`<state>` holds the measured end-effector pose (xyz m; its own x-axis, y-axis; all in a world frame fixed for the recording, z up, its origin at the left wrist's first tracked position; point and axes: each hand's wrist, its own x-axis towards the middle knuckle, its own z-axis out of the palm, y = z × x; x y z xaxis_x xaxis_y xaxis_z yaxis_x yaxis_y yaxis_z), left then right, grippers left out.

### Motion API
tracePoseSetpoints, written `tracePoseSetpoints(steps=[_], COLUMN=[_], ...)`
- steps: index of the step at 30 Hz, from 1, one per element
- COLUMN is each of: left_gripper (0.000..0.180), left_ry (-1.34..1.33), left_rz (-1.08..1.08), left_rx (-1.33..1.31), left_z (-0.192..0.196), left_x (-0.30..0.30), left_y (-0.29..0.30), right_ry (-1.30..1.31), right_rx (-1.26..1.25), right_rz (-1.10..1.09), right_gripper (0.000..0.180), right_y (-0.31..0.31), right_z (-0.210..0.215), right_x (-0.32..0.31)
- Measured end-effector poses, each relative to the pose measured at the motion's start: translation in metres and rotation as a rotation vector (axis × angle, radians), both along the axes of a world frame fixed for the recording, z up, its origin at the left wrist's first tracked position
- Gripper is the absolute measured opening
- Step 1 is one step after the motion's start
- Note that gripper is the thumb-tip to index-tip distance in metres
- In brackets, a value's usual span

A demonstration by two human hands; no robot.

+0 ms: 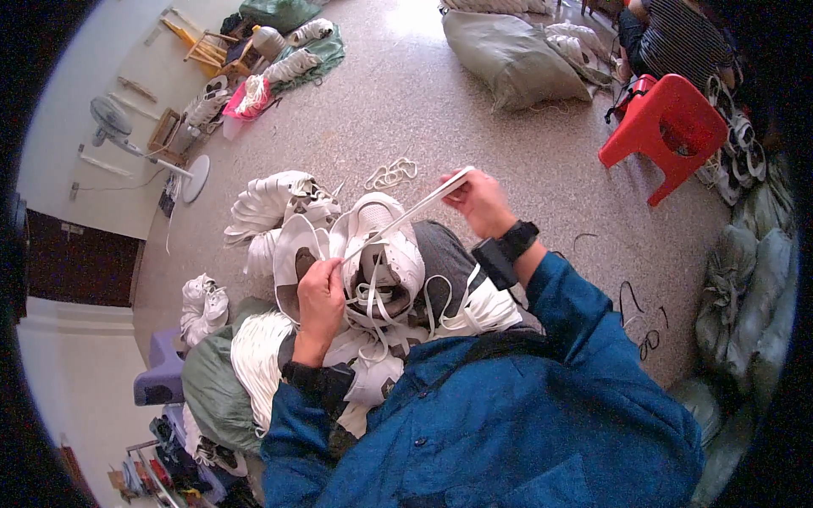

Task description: Lacing and organizing multiple pairs of white athletic shoes in a shoe manufacturing workshop.

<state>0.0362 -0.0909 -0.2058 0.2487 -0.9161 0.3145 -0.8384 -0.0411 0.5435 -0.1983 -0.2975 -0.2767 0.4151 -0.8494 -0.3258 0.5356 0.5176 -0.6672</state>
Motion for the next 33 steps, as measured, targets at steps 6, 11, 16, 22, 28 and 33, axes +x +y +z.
tracePoseSetpoints(steps=[6,11,16,22,28,33], left_gripper=[0.015,0.013,0.012,0.013,0.013,0.012], left_ry=[0.053,-0.029,-0.298,0.227,0.213,-0.107], left_rz=[-0.03,-0.084,-0.052,-0.001,-0.047,-0.069], left_rx=[0.07,0.09,0.065,0.235,0.239,0.145], left_z=[-0.008,-0.012,-0.01,-0.017,-0.02,-0.027], left_x=[0.008,0.007,0.007,0.024,0.022,0.012], left_y=[-0.022,-0.042,-0.057,-0.06,-0.06,-0.058], right_ry=[0.036,0.072,0.202,0.685,0.692,0.713], right_rx=[0.034,0.03,-0.018,-0.242,-0.262,-0.443], right_rz=[-0.128,-0.163,-0.008,0.149,0.12,0.11], right_gripper=[0.026,0.025,0.023,0.026,0.022,0.02], right_y=[-0.012,-0.003,0.008,0.034,0.039,0.046], right_z=[-0.004,-0.016,-0.039,-0.037,-0.031,-0.022], right_x=[-0.046,-0.063,-0.073,-0.065,-0.066,-0.049])
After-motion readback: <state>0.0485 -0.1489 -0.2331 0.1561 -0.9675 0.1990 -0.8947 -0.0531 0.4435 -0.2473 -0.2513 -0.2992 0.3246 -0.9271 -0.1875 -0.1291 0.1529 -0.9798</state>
